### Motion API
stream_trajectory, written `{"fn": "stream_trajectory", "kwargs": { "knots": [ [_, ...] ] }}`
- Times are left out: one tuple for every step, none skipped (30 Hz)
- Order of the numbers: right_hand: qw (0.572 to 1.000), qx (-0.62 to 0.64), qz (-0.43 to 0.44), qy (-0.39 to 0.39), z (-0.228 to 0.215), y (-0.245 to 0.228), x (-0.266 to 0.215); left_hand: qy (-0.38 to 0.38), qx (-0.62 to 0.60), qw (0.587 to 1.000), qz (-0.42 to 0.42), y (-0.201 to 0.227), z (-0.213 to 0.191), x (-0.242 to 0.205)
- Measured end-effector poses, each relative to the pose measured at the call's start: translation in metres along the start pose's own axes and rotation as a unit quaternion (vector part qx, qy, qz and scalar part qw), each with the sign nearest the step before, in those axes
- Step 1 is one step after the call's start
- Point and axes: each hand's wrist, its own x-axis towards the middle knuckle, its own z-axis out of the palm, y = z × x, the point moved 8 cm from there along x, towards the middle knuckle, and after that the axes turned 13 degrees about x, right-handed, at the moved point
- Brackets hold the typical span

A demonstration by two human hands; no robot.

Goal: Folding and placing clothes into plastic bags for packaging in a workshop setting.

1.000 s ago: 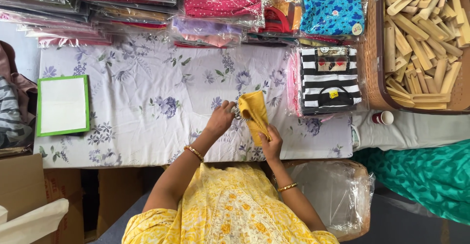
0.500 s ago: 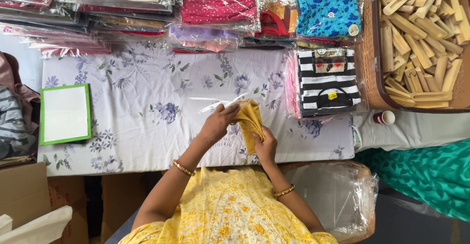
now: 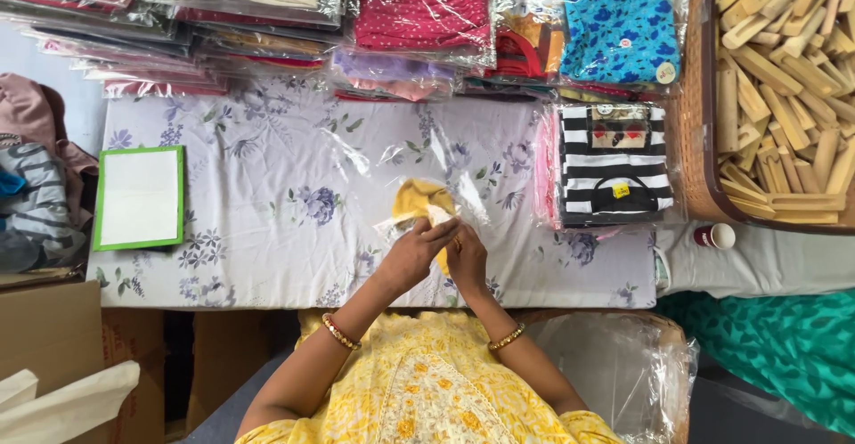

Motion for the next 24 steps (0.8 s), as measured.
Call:
{"fn": "stream_trajectory", "kwargs": {
  "knots": [
    [1.0,0.001,0.0,-0.003,0.005,0.004,-0.001,0.0,0.0,1.0,-0.003,0.001,0.002,-0.002],
    [0.999,-0.017,-0.027,-0.012,0.01,0.004,-0.001,0.003,-0.011,1.0,0.006,0.004,0.004,-0.005],
    [0.998,-0.036,-0.056,-0.021,0.015,0.004,-0.001,0.007,-0.022,1.0,0.017,0.007,0.006,-0.005],
    [0.997,-0.036,-0.058,-0.022,0.019,0.013,-0.002,0.009,-0.021,1.0,0.015,0.005,0.007,-0.007],
    [0.997,-0.044,-0.053,-0.023,0.023,0.023,-0.003,0.004,-0.02,1.0,0.013,0.004,0.01,-0.008],
    [0.997,-0.052,-0.048,-0.023,0.026,0.033,-0.003,-0.001,-0.02,1.0,0.011,0.003,0.013,-0.009],
    [0.997,-0.052,-0.05,-0.026,0.031,0.044,-0.003,0.001,-0.019,1.0,0.008,0.004,0.009,-0.009],
    [0.993,-0.079,-0.084,-0.021,0.034,0.051,-0.003,-0.009,-0.024,1.0,-0.002,0.005,0.007,-0.009],
    [0.988,-0.106,-0.115,-0.014,0.038,0.057,-0.007,-0.022,-0.03,0.999,-0.01,0.007,0.006,-0.01],
    [0.988,-0.105,-0.114,-0.016,0.034,0.037,-0.007,-0.024,-0.031,0.999,-0.012,0.009,0.009,-0.014],
    [0.984,-0.087,-0.156,-0.02,0.029,0.011,-0.005,-0.017,-0.032,0.999,-0.002,0.012,0.009,-0.015],
    [0.977,-0.069,-0.199,-0.024,0.025,-0.016,-0.004,-0.01,-0.033,0.999,0.008,0.016,0.009,-0.016],
    [0.976,-0.069,-0.203,-0.025,0.031,0.005,-0.002,-0.006,-0.031,0.999,0.007,0.014,0.005,-0.013],
    [0.985,-0.075,-0.149,-0.03,0.037,0.036,0.004,0.008,-0.015,1.0,0.013,0.013,-0.001,-0.01],
    [0.992,-0.079,-0.09,-0.039,0.045,0.067,0.0,0.017,-0.002,1.0,0.015,0.015,-0.006,-0.012],
    [0.992,-0.079,-0.088,-0.042,0.048,0.07,-0.003,0.016,-0.004,1.0,0.012,0.016,-0.006,-0.013],
    [0.988,-0.128,-0.065,-0.06,0.055,0.077,-0.004,0.013,0.006,1.0,0.012,0.015,-0.006,-0.014],
    [0.98,-0.177,-0.042,-0.077,0.062,0.084,-0.006,0.009,0.016,1.0,0.013,0.015,-0.008,-0.015],
    [0.98,-0.178,-0.044,-0.077,0.058,0.061,0.001,0.01,0.017,1.0,0.013,0.013,-0.004,-0.014],
    [0.977,-0.163,-0.111,-0.076,0.055,0.027,0.006,0.006,0.026,1.0,0.009,0.009,0.001,-0.014],
    [0.97,-0.148,-0.178,-0.078,0.052,-0.006,0.007,0.002,0.033,0.999,0.003,0.006,0.007,-0.015],
    [0.969,-0.148,-0.179,-0.079,0.049,-0.022,0.006,0.003,0.032,0.999,0.001,0.002,0.015,-0.019],
    [0.962,-0.153,-0.208,-0.091,0.049,-0.042,0.005,0.006,0.049,0.999,-0.004,-0.004,0.022,-0.022],
    [0.953,-0.157,-0.237,-0.103,0.049,-0.061,0.003,0.009,0.066,0.998,-0.01,-0.01,0.03,-0.025]
  ]
}}
